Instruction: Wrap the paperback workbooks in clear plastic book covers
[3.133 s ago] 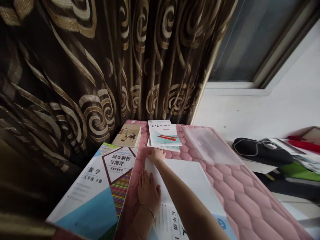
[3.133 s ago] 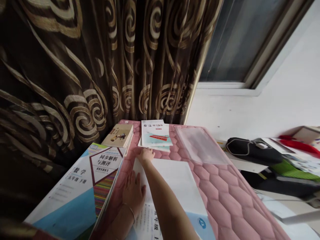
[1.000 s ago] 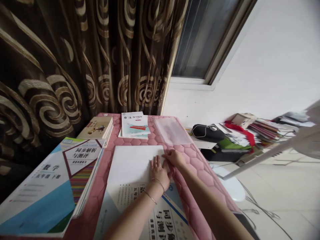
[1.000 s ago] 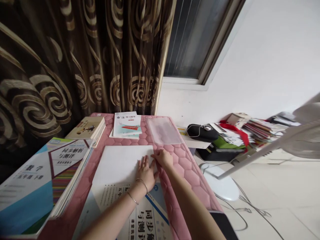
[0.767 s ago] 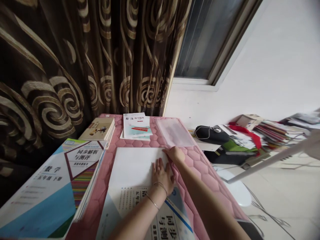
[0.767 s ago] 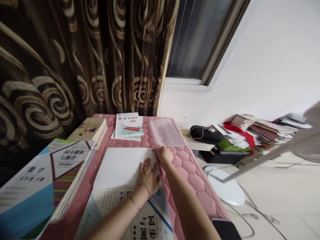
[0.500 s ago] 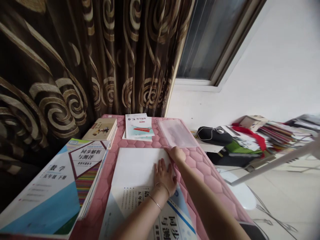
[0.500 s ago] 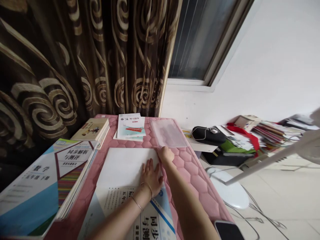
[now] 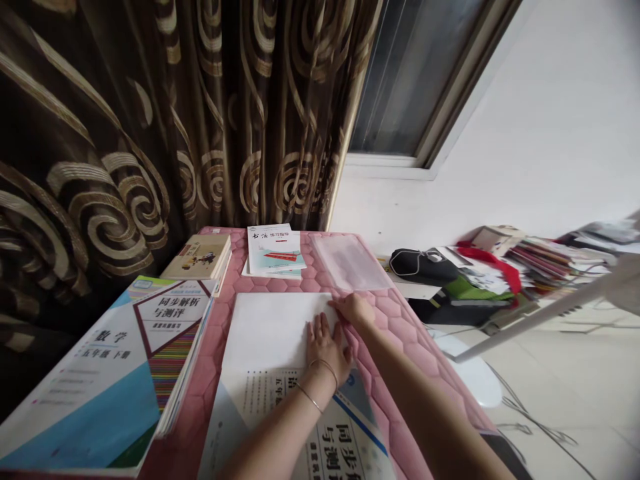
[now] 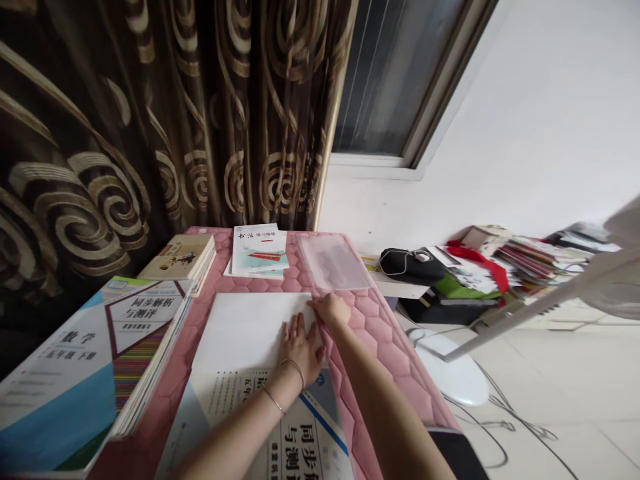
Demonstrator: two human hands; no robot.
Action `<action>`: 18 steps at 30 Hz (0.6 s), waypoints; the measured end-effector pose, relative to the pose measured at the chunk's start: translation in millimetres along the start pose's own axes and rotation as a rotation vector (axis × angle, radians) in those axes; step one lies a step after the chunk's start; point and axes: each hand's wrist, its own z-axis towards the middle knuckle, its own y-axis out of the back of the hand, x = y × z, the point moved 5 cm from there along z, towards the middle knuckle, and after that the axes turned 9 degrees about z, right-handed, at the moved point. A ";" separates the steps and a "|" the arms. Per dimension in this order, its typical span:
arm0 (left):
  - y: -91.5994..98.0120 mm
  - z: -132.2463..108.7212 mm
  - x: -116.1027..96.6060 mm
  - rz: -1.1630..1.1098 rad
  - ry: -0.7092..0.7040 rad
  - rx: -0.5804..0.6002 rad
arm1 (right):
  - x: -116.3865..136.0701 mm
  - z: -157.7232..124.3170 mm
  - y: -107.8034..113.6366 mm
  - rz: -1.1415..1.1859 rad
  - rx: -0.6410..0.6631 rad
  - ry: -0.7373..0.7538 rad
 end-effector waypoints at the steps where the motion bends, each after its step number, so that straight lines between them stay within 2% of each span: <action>1: -0.1 0.1 0.1 0.005 0.001 0.004 | 2.2 2.8 0.1 -0.004 -0.005 -0.039; 7: -2.4 1.3 -2.0 0.055 0.002 0.005 | 10.9 8.4 -0.6 0.018 -0.003 -0.149; 12: -3.3 0.4 5.3 0.108 -0.062 0.004 | 15.1 -0.2 -1.5 0.009 0.001 -0.152; 15: 1.1 -2.4 27.9 0.122 -0.203 0.014 | 18.2 -16.3 -1.6 -0.014 -0.006 -0.081; 18: 9.4 -5.0 72.8 0.131 -0.208 0.033 | 15.5 -41.6 0.4 -0.042 -0.036 0.010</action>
